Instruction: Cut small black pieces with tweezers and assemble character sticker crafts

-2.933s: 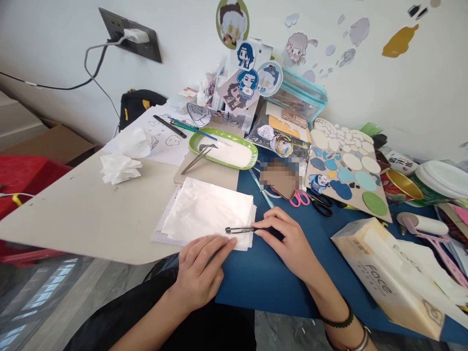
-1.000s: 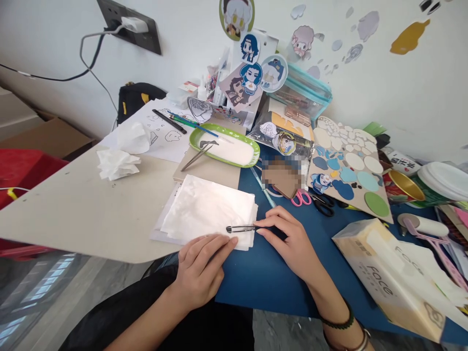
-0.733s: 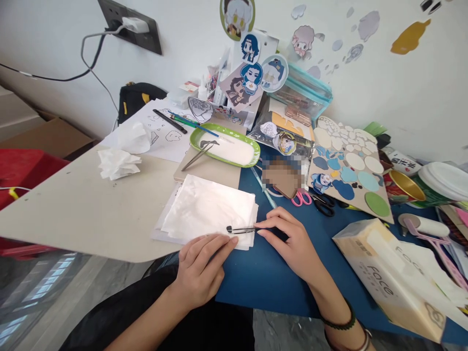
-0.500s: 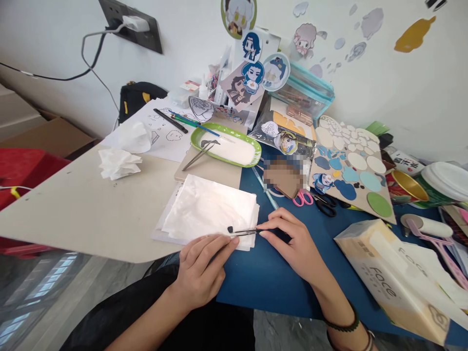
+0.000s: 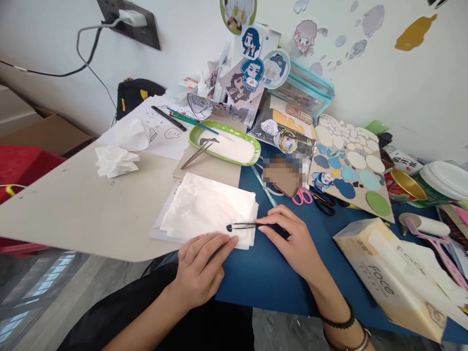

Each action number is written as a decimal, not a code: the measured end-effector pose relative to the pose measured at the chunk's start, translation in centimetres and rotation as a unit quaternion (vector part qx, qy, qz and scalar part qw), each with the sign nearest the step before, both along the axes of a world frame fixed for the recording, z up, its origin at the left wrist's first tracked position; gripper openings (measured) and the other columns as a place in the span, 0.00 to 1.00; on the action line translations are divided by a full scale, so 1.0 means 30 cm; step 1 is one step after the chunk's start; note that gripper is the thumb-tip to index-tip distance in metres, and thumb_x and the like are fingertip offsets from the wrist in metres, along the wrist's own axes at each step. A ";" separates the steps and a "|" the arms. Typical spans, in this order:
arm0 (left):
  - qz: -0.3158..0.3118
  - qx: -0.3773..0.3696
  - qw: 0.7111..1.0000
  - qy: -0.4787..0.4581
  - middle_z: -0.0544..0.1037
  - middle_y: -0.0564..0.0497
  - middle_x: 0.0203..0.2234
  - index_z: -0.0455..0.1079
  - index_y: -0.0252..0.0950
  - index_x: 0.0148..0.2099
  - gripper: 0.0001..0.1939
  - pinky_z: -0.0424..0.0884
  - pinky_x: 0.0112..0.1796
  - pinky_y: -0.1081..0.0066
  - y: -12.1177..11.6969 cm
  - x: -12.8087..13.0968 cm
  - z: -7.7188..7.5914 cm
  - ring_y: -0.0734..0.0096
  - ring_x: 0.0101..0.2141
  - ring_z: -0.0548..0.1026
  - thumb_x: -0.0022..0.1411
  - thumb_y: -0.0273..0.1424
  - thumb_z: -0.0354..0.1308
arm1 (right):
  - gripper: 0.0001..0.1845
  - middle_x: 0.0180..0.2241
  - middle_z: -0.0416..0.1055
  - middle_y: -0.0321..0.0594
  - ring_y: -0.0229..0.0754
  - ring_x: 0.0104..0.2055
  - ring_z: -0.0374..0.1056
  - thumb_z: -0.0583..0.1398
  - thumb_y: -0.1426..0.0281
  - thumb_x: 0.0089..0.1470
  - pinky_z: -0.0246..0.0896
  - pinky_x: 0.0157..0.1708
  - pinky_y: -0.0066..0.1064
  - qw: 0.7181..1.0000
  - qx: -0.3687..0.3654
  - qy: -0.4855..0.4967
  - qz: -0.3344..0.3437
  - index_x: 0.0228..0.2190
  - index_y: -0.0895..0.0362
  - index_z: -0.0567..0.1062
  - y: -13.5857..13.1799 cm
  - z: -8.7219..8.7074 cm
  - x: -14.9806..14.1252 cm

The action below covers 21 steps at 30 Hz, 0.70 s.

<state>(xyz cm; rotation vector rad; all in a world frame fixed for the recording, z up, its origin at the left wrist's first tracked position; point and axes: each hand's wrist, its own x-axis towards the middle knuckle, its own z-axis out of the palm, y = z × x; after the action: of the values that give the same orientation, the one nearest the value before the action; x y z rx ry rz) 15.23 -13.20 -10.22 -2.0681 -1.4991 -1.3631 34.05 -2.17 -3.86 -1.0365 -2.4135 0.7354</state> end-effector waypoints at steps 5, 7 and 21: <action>-0.002 -0.001 1.000 0.001 0.77 0.46 0.39 0.71 0.30 0.49 0.20 0.62 0.49 0.68 -0.002 -0.001 -0.007 0.67 0.45 0.70 0.56 0.21 0.47 | 0.09 0.35 0.68 0.40 0.40 0.34 0.66 0.56 0.66 0.58 0.62 0.30 0.30 1.000 0.015 -0.006 0.001 0.37 0.49 0.76 -0.003 0.003 0.000; -0.002 0.001 1.000 0.000 0.77 0.46 0.40 0.71 0.30 0.49 0.20 0.62 0.49 0.68 -0.002 -0.001 -0.010 0.66 0.45 0.70 0.56 0.21 0.47 | 0.09 0.35 0.68 0.40 0.41 0.36 0.67 0.56 0.66 0.57 0.63 0.31 0.31 1.000 0.026 -0.003 0.003 0.37 0.49 0.76 -0.004 0.003 0.002; -0.004 0.001 1.000 0.002 0.77 0.46 0.40 0.71 0.30 0.49 0.20 0.63 0.48 0.68 0.000 -0.001 -0.009 0.67 0.45 0.70 0.56 0.20 0.47 | 0.09 0.35 0.66 0.40 0.42 0.37 0.66 0.57 0.70 0.56 0.62 0.34 0.33 0.999 0.044 0.026 0.007 0.38 0.48 0.75 -0.014 0.003 0.014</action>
<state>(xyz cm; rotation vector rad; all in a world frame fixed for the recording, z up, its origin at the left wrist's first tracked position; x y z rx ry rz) 15.20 -13.21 -10.47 -2.0763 -1.4882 -1.3610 34.47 -2.60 -3.77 -0.9549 -2.3878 0.6467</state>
